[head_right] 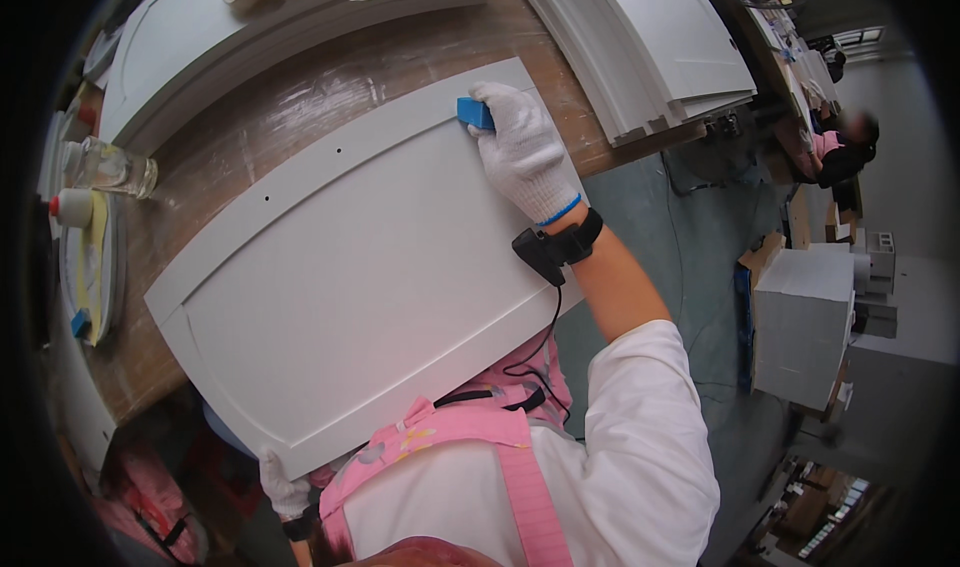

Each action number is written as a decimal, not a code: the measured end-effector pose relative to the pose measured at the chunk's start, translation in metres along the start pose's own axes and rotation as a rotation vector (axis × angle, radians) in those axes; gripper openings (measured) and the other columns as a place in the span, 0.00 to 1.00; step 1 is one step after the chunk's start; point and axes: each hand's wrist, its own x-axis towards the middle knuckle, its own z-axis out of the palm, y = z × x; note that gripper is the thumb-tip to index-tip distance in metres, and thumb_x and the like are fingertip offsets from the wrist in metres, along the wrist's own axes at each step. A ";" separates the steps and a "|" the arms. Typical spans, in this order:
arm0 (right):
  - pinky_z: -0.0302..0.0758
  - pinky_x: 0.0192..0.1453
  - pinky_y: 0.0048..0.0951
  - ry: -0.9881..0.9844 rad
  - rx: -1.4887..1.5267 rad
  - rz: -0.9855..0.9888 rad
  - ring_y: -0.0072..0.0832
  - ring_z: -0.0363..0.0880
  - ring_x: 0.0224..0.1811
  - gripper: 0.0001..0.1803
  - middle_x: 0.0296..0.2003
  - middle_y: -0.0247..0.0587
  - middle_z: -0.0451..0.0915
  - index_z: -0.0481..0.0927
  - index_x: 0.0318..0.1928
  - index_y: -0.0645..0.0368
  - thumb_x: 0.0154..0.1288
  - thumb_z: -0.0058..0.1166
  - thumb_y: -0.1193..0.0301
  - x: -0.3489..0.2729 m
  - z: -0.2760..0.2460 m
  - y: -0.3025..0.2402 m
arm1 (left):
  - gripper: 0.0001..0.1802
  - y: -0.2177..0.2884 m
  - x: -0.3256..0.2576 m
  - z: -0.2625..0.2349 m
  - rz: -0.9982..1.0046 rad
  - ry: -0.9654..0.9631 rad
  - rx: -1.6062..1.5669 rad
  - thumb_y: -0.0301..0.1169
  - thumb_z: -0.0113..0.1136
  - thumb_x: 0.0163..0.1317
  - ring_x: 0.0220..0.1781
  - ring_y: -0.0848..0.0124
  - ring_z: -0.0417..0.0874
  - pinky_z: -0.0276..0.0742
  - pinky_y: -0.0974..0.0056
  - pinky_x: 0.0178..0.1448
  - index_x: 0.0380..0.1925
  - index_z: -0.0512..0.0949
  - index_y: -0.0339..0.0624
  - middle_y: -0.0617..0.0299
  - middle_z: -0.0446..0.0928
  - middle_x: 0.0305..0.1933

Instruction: Sanding and cleaning white furniture panels in a workshop.

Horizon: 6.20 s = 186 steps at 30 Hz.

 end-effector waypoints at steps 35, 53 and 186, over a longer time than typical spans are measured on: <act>0.76 0.57 0.41 -0.067 -0.093 -0.208 0.47 0.76 0.53 0.26 0.50 0.49 0.77 0.70 0.56 0.59 0.55 0.59 0.82 -0.004 0.013 -0.023 | 0.19 0.009 0.000 0.005 0.104 -0.094 0.190 0.38 0.45 0.76 0.50 0.66 0.81 0.79 0.63 0.53 0.51 0.71 0.30 0.54 0.77 0.50; 0.75 0.56 0.41 -0.133 0.034 -0.297 0.48 0.75 0.53 0.28 0.50 0.49 0.76 0.69 0.56 0.58 0.53 0.60 0.82 -0.003 0.039 -0.062 | 0.20 -0.006 0.008 -0.009 0.442 -0.167 0.591 0.33 0.51 0.71 0.46 0.52 0.83 0.80 0.55 0.48 0.62 0.70 0.46 0.48 0.79 0.49; 0.78 0.50 0.39 -0.350 0.076 -0.483 0.48 0.80 0.47 0.24 0.46 0.50 0.79 0.73 0.53 0.59 0.55 0.63 0.77 0.007 0.141 -0.300 | 0.27 0.025 0.017 0.015 -0.081 -0.365 -0.101 0.48 0.55 0.71 0.48 0.73 0.78 0.74 0.67 0.54 0.54 0.74 0.32 0.57 0.81 0.47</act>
